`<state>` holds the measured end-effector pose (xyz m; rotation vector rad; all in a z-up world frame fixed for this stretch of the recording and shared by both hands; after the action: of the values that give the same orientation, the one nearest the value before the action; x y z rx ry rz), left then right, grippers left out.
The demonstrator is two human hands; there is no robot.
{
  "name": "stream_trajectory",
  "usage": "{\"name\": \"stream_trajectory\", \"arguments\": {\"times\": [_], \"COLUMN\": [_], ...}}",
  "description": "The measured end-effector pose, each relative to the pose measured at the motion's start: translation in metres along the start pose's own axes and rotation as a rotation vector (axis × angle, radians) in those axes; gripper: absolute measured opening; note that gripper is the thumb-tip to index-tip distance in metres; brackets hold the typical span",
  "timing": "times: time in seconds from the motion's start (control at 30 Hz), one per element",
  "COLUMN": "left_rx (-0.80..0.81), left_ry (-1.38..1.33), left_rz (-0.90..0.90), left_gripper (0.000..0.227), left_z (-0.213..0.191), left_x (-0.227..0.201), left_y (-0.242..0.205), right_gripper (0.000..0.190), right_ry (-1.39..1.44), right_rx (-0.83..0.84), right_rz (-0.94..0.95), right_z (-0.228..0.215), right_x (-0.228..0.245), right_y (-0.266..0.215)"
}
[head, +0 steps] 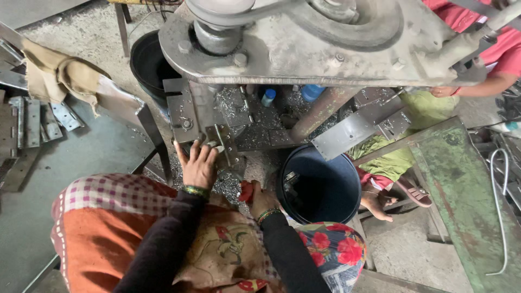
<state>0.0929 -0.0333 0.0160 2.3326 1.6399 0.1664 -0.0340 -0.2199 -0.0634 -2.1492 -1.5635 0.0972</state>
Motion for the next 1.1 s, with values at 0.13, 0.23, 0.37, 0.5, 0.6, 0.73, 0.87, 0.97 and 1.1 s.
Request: {"name": "stream_trajectory", "arguments": {"times": [0.13,0.23,0.37,0.5,0.6,0.73,0.87,0.97,1.1], "left_rx": [-0.04,0.0,0.028,-0.031,0.013,-0.003,0.02,0.004,0.192], "left_ry": [-0.327,-0.425,-0.57,-0.506,-0.349,-0.4,-0.26,-0.095,-0.181], "left_rz": [0.261,0.231,-0.284,-0.592,-0.321,-0.252,-0.223,-0.18,-0.229], "left_gripper": [0.044,0.054,0.031,0.048,0.057,0.067,0.094,0.094,0.083], "left_z": [-0.066,-0.094,-0.092,-0.07,-0.053,-0.041,-0.035,-0.033,-0.016], "left_x": [-0.01,-0.004,0.043,0.035,-0.006,-0.001,0.024,0.025,0.025], "left_y": [0.034,0.069,0.094,0.08,0.06,0.046,0.037,0.045,0.048], "right_gripper": [0.07,0.071,0.074,0.074,0.066,0.07,0.072,0.065,0.069], "right_ry": [0.045,0.094,0.063,0.065,-0.082,0.027,0.014,-0.014,-0.092], "right_rx": [-0.087,-0.085,-0.151,-0.246,-0.203,-0.232,-0.087,-0.089,-0.029], "right_rz": [-0.093,-0.072,-0.113,-0.194,-0.132,-0.195,-0.107,-0.098,-0.028], "right_z": [0.014,0.021,0.017,0.004,0.009,0.002,-0.016,-0.041,-0.028], "right_x": [-0.004,-0.017,-0.014,-0.007,-0.012,-0.004,0.006,0.009,0.001], "right_y": [0.016,0.021,0.019,0.01,0.015,0.007,0.007,0.003,0.001]}}
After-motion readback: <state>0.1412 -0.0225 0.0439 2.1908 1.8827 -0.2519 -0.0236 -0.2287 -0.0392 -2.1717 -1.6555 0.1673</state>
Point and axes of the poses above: each hand's wrist, its own y-axis towards the middle knuckle, its own z-axis out of the palm, x = y × z, the point moved 10 cm from there along y, towards the middle knuckle, and after that the axes turned 8 degrees about -x, right-handed, at the moved point
